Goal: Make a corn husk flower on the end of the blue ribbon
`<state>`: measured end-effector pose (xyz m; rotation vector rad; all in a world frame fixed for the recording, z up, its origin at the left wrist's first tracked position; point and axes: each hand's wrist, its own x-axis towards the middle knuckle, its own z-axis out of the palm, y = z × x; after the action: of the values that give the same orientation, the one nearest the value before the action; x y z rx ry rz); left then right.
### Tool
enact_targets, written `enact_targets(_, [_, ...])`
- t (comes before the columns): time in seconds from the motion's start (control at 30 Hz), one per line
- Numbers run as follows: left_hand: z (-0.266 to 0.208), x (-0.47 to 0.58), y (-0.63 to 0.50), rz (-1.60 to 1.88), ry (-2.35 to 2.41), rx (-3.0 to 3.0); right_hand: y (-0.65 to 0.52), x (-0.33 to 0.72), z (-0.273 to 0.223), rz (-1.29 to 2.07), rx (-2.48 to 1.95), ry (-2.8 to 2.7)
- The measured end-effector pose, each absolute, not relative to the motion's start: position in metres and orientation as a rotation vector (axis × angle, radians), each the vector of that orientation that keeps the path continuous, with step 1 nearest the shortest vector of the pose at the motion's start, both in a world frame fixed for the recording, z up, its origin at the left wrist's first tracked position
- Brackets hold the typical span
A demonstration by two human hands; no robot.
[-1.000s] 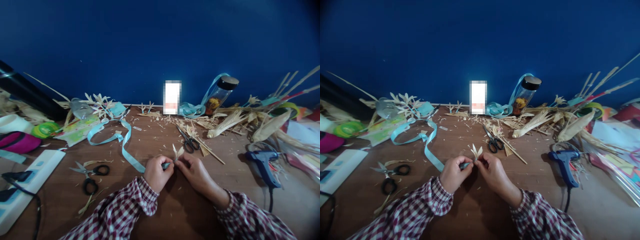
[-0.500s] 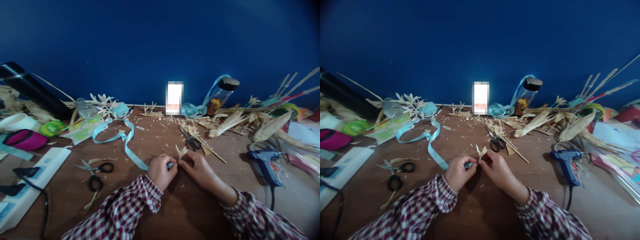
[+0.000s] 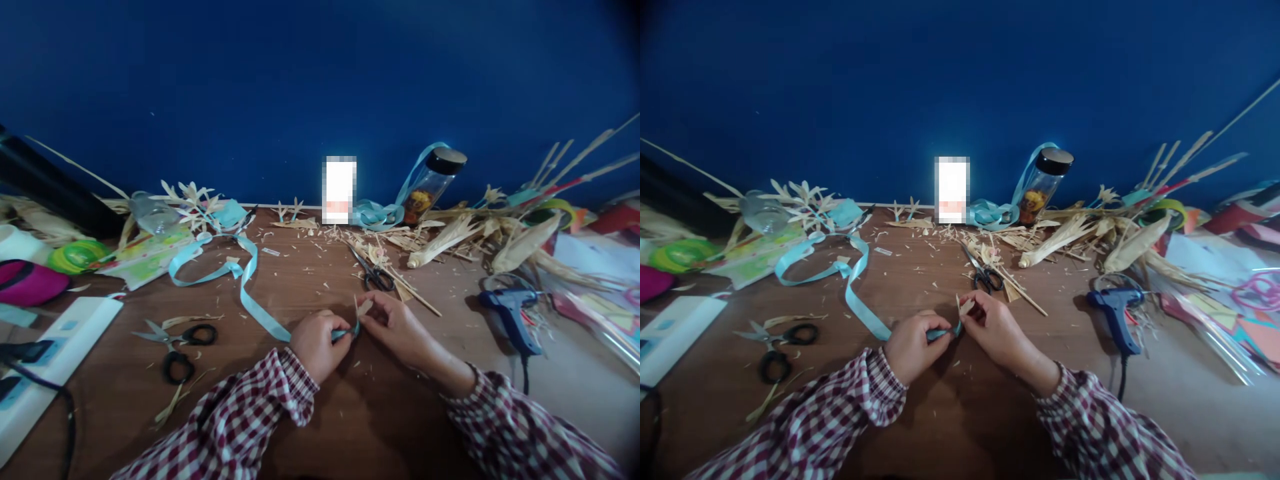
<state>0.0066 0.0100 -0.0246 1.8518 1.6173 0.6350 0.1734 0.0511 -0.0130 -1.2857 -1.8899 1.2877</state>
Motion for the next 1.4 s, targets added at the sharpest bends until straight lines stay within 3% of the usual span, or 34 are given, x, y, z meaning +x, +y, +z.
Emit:
enact_targets(0.67, [-0.026,0.002,0.014,0.582,1.673,1.773,0.056,0.186,-0.017,0.926,-1.316,-2.101])
enact_targets(1.0, [-0.030,0.000,0.017,0.574,1.641,1.821,0.027,0.246,0.009,0.857,-1.553,-2.045])
enact_targets(1.1, [-0.029,0.000,0.018,0.569,1.625,1.829,0.023,0.292,0.004,0.604,-1.765,-2.009])
enact_targets(1.27, [-0.021,-0.001,0.017,0.535,1.607,1.882,0.029,0.357,-0.010,-0.248,-2.189,-1.965])
enact_targets(1.4, [-0.017,-0.002,0.016,0.508,1.595,1.832,0.034,0.375,-0.021,-0.387,-2.399,-1.936])
